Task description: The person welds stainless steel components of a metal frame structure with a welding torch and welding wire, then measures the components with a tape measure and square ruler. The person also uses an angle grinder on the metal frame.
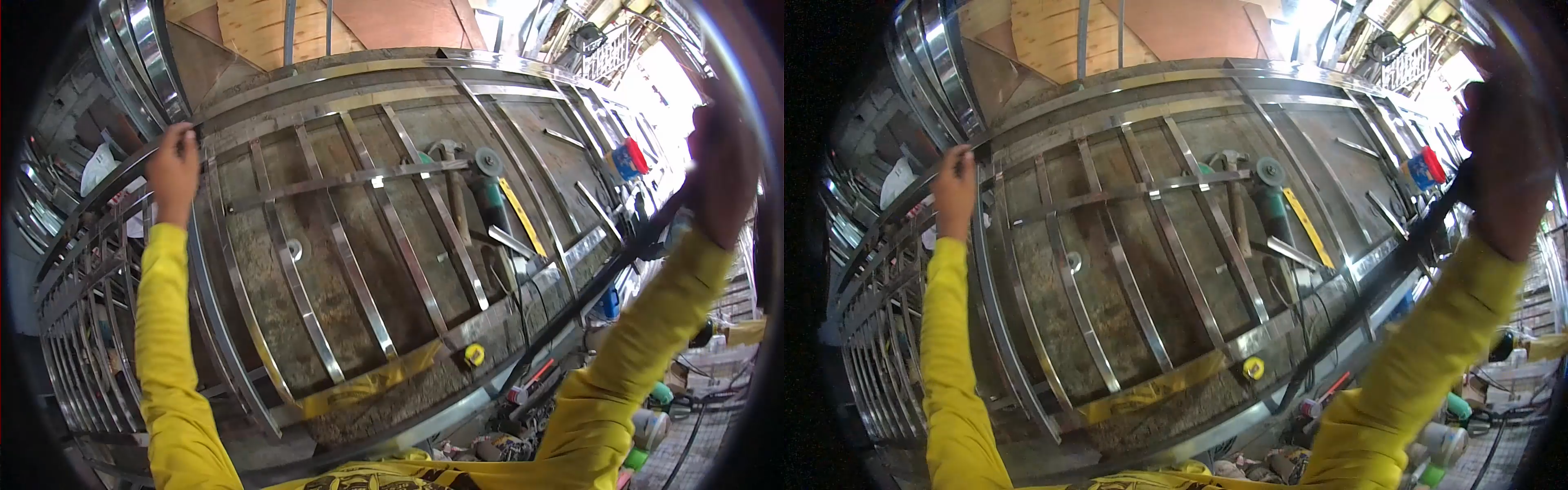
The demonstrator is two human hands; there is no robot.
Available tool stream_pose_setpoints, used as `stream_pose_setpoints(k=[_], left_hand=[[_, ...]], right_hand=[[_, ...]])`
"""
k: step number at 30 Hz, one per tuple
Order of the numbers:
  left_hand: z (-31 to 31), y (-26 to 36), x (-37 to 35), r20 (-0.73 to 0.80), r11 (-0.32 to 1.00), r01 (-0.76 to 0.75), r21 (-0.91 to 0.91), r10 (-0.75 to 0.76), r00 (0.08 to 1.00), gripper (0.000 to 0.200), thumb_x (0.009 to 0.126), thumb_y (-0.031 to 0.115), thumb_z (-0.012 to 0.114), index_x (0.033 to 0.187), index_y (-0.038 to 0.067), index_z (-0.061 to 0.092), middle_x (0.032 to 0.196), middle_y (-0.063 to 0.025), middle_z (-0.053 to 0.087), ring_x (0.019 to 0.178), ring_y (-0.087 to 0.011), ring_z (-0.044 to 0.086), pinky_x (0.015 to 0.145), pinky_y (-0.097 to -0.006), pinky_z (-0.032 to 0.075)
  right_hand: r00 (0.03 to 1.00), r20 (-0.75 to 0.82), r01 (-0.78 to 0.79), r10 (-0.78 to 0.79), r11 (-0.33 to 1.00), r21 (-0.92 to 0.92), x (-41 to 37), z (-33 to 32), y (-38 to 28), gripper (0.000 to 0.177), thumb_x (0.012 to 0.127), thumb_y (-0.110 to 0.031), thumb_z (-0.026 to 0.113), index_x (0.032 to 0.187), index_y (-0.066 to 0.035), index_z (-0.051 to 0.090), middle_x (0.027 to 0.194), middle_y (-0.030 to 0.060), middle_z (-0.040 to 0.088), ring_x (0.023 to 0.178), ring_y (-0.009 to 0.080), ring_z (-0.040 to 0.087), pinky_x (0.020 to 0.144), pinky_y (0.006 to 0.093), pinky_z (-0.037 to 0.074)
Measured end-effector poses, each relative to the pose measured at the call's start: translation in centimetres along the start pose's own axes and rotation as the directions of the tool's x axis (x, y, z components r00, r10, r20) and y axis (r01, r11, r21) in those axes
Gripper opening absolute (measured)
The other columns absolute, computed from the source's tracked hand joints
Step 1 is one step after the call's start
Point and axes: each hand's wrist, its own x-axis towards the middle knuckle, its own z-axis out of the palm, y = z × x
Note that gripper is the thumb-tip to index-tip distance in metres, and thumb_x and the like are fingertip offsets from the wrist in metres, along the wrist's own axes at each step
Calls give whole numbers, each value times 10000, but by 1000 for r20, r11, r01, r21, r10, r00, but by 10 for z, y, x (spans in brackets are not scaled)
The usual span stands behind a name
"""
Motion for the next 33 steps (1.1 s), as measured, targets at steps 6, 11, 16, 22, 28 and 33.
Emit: stream_pose_setpoints(k=[6,11,16,22,28,33], left_hand=[[216,-20,-18,202,993,-51,108,28,979,192,929,188,562,1105,126,607,1065,-151,675,963,-385,644,791,-470,525],[283,9,-19,435,971,-229,-74,238,869,189,878,162,583,1057,107,611,1064,-128,643,970,-379,621,799,-474,513],[314,6,-9,558,966,-237,-103,254,790,164,861,146,570,1010,103,623,1061,-116,619,967,-367,620,794,-472,513],[328,-1,-3,604,974,-228,-10,188,775,206,859,119,538,1030,121,654,1077,-113,662,1022,-356,628,828,-473,520],[326,3,3,650,974,-218,60,127,749,283,867,119,555,1105,174,698,1125,-114,689,1063,-341,639,899,-452,526],[328,2,2,675,981,-188,56,101,731,311,868,115,572,1131,198,717,1141,-124,689,1057,-338,647,924,-441,524]], right_hand=[[596,658,-698,460,-108,708,-13,160,-289,350,950,-121,547,1276,-119,419,791,76,618,533,168,565,479,328,477],[395,900,-766,182,-475,433,-31,209,-426,548,922,-115,528,1402,-56,270,984,363,638,923,551,614,828,547,494],[315,931,-844,184,-395,364,-38,234,-491,560,920,-116,512,1408,-43,246,1025,386,622,975,546,607,875,540,485],[269,943,-876,195,-358,324,-30,240,-526,557,920,-113,500,1400,-32,229,1024,396,618,978,540,612,882,546,490],[264,942,-879,207,-350,323,-22,232,-541,564,913,-91,506,1398,-27,225,991,381,632,941,538,621,857,543,502],[286,934,-887,213,-310,342,-18,230,-542,566,907,-72,503,1393,-2,223,984,374,637,933,538,621,850,540,504]])
